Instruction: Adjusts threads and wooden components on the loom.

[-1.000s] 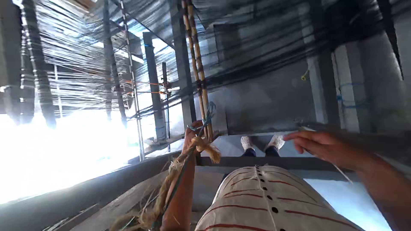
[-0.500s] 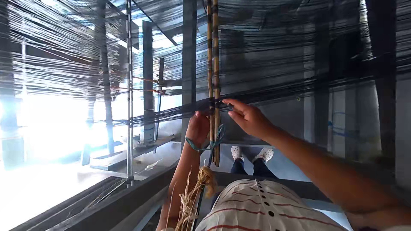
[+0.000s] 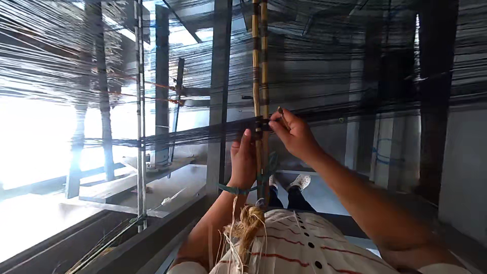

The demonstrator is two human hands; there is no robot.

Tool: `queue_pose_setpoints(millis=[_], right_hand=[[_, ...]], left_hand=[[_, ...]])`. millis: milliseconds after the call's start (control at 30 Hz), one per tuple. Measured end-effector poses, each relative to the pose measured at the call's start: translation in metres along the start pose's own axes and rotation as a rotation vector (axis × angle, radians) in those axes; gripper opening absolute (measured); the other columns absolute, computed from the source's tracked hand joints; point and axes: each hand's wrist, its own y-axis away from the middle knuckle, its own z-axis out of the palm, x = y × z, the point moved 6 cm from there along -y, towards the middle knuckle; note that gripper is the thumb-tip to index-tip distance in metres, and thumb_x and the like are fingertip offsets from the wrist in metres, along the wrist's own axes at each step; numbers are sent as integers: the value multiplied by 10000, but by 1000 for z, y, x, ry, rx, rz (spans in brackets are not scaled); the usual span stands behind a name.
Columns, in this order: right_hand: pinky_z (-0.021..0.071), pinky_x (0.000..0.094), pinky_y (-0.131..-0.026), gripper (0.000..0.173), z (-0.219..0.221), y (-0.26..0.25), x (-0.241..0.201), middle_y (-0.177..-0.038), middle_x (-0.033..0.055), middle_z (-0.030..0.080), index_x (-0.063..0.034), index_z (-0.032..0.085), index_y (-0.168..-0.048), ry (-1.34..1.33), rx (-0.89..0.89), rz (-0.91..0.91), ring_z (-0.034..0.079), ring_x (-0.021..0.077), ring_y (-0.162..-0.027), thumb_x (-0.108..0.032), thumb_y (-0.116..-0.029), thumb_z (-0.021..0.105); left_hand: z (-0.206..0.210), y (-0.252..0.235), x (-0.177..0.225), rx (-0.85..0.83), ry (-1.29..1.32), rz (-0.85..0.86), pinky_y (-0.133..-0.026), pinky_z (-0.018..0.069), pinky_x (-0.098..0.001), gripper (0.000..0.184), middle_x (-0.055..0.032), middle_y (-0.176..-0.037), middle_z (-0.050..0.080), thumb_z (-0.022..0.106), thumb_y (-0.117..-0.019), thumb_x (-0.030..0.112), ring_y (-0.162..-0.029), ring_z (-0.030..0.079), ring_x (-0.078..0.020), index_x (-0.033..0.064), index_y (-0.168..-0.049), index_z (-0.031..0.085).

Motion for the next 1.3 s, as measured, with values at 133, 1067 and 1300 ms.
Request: queue_pose_setpoints(millis=[133, 1067, 1300], right_hand=[[400, 169, -515, 127, -2, 8, -1, -695, -9, 533, -21, 637, -1033, -6, -22, 1, 443, 10, -545, -137, -1031, 587], [535, 435, -884, 297, 26, 82, -12, -1048, 200, 727, 28, 693, -1221, 59, -409, 96, 695, 289, -942, -133, -1057, 503], [561, 322, -857, 307, -5, 98, -10, -1084, 208, 736, 76, 668, -1266, -125, -170, -24, 712, 188, -910, -65, -1045, 509]], left_hand=[[-3, 3, -9, 15, 22, -25, -650, 604, -258, 345, -15, -774, 713, 374, -1103, 239, -696, 700, -84, 99, -986, 667], [-65, 55, -17, 49, -43, -24, -736, 608, -248, 390, 13, -837, 756, 326, -1046, 29, -779, 719, -64, 111, -907, 681], [-69, 41, -18, -51, -85, 24, -750, 584, -185, 369, 75, -852, 744, 324, -1076, 76, -794, 696, -1, 145, -973, 672]])
